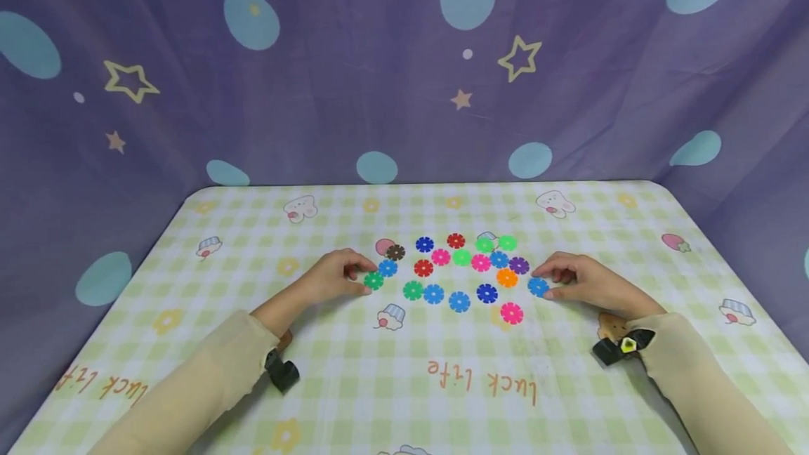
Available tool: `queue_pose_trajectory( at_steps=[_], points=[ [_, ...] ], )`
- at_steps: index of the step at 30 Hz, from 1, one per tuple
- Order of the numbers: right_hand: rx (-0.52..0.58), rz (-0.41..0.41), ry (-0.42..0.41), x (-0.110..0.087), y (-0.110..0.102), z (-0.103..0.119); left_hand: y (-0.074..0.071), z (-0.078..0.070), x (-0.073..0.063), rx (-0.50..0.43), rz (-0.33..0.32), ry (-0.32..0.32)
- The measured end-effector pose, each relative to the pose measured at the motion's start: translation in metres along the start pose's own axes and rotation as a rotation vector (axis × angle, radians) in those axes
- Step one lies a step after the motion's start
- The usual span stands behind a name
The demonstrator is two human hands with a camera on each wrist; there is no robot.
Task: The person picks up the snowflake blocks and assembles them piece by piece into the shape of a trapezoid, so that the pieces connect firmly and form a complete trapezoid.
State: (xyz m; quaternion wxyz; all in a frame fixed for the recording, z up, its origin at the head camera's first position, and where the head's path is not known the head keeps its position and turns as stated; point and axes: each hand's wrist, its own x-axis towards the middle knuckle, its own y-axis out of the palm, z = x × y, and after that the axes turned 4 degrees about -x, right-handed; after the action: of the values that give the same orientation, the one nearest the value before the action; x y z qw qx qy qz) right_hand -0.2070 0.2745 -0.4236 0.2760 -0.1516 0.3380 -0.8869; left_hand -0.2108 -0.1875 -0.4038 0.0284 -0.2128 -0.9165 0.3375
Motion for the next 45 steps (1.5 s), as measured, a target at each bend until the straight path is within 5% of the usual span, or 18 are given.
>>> queue_pose_trajectory(
  at_steps=[20, 45],
  points=[
    [-0.004, 0.0, 0.028, -0.0005, 0.0012, 0.0038, 0.0016, -0.0032, 0.0015, -0.012, -0.004, -0.066],
    [-0.012, 0.012, 0.163, 0.002, 0.002, 0.0053, 0.0014, -0.0033, 0.0031, -0.007, 0.01, -0.03]
  ],
)
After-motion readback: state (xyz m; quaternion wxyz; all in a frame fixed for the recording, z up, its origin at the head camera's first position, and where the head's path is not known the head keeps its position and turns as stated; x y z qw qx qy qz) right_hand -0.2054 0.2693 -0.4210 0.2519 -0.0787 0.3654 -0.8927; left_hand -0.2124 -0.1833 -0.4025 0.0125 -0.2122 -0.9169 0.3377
